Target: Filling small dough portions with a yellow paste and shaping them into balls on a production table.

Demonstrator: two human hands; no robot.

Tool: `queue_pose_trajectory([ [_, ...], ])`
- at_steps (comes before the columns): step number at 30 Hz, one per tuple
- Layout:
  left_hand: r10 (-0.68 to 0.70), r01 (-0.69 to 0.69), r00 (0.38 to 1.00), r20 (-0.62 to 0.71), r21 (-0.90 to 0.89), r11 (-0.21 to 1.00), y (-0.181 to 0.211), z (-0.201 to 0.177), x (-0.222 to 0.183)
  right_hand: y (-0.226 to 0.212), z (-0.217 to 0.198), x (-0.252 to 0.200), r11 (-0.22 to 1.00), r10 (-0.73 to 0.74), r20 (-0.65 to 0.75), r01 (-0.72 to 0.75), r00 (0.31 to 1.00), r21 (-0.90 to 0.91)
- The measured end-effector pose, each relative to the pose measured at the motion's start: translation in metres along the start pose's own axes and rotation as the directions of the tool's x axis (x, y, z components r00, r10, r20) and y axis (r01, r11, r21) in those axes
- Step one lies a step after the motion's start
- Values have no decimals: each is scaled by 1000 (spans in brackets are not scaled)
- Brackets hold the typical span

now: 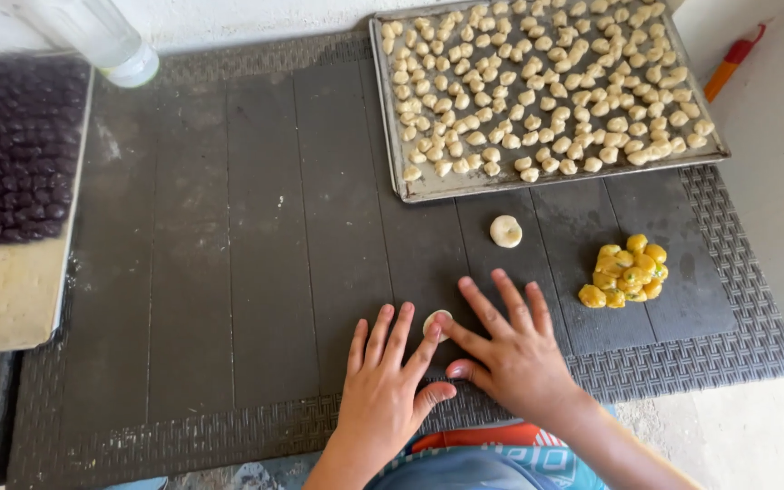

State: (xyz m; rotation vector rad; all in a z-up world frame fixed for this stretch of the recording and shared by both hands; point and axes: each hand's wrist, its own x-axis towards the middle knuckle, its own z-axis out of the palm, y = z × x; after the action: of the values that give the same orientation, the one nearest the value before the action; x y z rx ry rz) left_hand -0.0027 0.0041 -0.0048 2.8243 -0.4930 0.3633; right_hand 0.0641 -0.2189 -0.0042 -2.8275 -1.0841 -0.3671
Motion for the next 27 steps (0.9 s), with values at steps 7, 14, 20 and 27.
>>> queue_pose_trajectory([
  [7, -17, 17, 1000, 4, -37, 999, 6, -5, 5, 86, -37, -28, 957, 225, 56, -210, 973, -201],
  [14, -11, 9, 1000, -15, -79, 997, 3, -2, 18, 115, -42, -50, 961, 95, -140, -127, 986, -245],
  [20, -153, 122, 973, -171, -179, 976, -7, 3, 31, 93, -35, -43, 970, 200, -91, -211, 976, -124],
  [27, -117, 81, 977, -180, -195, 977, -8, 4, 24, 152, -31, -60, 983, 139, 28, -135, 990, -122],
])
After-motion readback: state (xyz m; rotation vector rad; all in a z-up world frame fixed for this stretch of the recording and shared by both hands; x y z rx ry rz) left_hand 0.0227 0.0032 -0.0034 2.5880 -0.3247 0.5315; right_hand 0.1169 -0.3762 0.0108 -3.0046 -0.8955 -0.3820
